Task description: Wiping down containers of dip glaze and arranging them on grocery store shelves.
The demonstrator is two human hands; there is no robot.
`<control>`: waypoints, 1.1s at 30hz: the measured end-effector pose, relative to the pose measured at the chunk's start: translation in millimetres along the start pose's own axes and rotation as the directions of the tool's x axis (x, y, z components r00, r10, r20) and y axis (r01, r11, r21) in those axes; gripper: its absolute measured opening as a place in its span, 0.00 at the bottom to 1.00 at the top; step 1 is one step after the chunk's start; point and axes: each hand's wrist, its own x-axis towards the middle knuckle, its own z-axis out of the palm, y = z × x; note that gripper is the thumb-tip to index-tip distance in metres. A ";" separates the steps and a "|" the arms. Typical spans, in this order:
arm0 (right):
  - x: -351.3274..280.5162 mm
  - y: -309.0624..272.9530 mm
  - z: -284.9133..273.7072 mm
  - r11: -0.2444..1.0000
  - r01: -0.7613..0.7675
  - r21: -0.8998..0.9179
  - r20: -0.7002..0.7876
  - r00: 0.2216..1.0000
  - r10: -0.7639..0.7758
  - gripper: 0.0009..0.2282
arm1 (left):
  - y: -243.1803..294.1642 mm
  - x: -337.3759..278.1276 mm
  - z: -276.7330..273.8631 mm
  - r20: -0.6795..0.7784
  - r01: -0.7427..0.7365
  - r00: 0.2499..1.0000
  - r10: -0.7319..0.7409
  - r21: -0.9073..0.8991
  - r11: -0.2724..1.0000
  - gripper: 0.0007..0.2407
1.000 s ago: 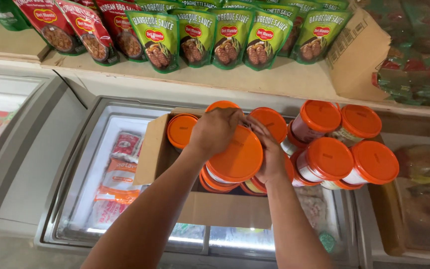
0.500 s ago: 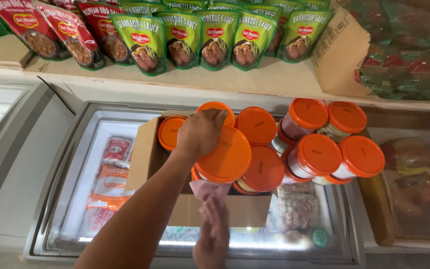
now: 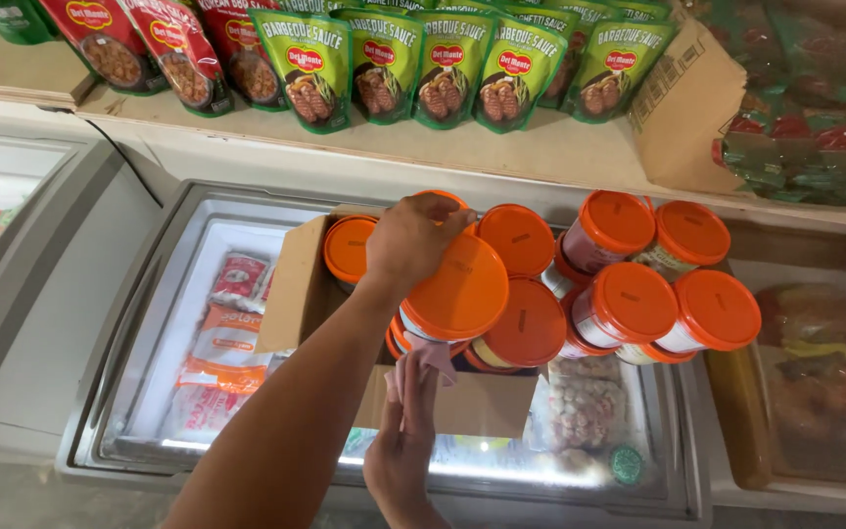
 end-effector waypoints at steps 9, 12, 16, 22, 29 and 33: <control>59.1 22.7 -85.9 0.991 -0.130 -0.007 -0.303 0.945 0.122 0.18 | -98.7 -45.5 7.7 -0.191 -0.311 0.949 0.251 -0.691 0.652 0.34; 53.6 51.9 -64.5 0.957 -0.248 0.149 -0.181 0.945 0.273 0.18 | -89.1 -69.7 3.5 -0.067 -0.537 0.828 0.557 -0.384 0.751 0.44; 16.6 10.8 -15.3 0.994 -0.063 -0.086 -0.199 0.979 0.044 0.20 | -86.7 -70.2 14.5 -0.043 -0.496 0.851 0.523 -0.389 0.776 0.54; -13.3 48.0 -37.6 0.978 -0.165 0.128 -0.027 0.985 0.169 0.18 | -80.7 -82.8 13.1 0.041 -0.427 0.889 0.456 -0.282 0.859 0.59; 48.4 39.1 -69.8 0.894 -0.198 0.403 -0.264 0.910 0.321 0.18 | -36.1 -84.5 25.2 -0.163 -0.400 0.914 0.370 -0.227 0.888 0.38; 64.1 -26.6 -62.3 0.530 -0.233 0.815 0.000 0.915 0.402 0.20 | -10.9 -86.4 26.9 -0.273 -0.312 0.949 0.159 -0.736 0.601 0.33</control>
